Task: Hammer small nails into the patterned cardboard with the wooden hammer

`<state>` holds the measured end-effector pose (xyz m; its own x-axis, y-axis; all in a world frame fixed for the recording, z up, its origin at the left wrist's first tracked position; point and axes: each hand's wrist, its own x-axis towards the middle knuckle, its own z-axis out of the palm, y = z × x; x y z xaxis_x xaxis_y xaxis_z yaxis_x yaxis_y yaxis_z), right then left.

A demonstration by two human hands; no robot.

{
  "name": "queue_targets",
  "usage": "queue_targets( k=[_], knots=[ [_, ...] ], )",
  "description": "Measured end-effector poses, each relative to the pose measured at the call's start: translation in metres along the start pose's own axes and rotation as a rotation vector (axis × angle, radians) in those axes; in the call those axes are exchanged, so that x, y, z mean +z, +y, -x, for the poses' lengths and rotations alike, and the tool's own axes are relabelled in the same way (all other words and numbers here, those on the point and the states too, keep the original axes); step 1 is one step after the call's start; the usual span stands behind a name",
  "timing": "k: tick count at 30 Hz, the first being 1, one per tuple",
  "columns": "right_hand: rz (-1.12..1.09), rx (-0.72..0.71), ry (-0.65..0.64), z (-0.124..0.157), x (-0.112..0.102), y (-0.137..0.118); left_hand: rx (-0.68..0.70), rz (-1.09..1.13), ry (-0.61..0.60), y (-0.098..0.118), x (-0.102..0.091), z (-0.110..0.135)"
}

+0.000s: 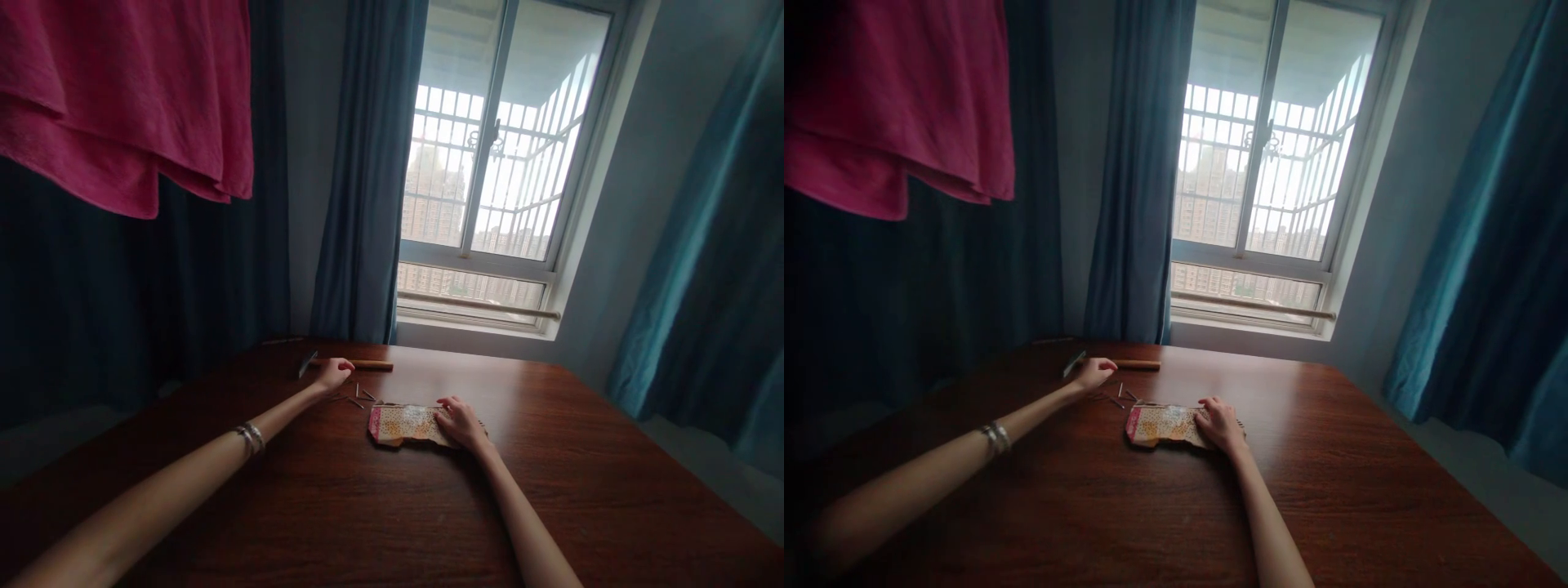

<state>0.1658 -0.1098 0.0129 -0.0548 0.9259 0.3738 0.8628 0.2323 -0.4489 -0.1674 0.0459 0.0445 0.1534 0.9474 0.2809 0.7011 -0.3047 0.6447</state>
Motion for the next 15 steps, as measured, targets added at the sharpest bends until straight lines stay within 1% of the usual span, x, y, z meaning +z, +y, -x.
queue_targets(
  k=[3, 7, 11, 15],
  knots=[
    [0.001, 0.005, 0.005, -0.001, 0.001, -0.003, -0.07, -0.117, -0.041, -0.021, -0.019, -0.002],
    [0.0, 0.021, 0.014, -0.001, 0.002, -0.006, -0.071, -0.249, -0.082, -0.034, -0.034, 0.002],
    [-0.01, 0.028, 0.035, -0.002, 0.005, -0.008, -0.078, -0.303, -0.115, -0.035, -0.035, 0.004],
    [-0.031, 0.064, 0.084, -0.007, 0.007, -0.005, -0.072, -0.317, -0.114, -0.026, -0.032, 0.003]
  ],
)
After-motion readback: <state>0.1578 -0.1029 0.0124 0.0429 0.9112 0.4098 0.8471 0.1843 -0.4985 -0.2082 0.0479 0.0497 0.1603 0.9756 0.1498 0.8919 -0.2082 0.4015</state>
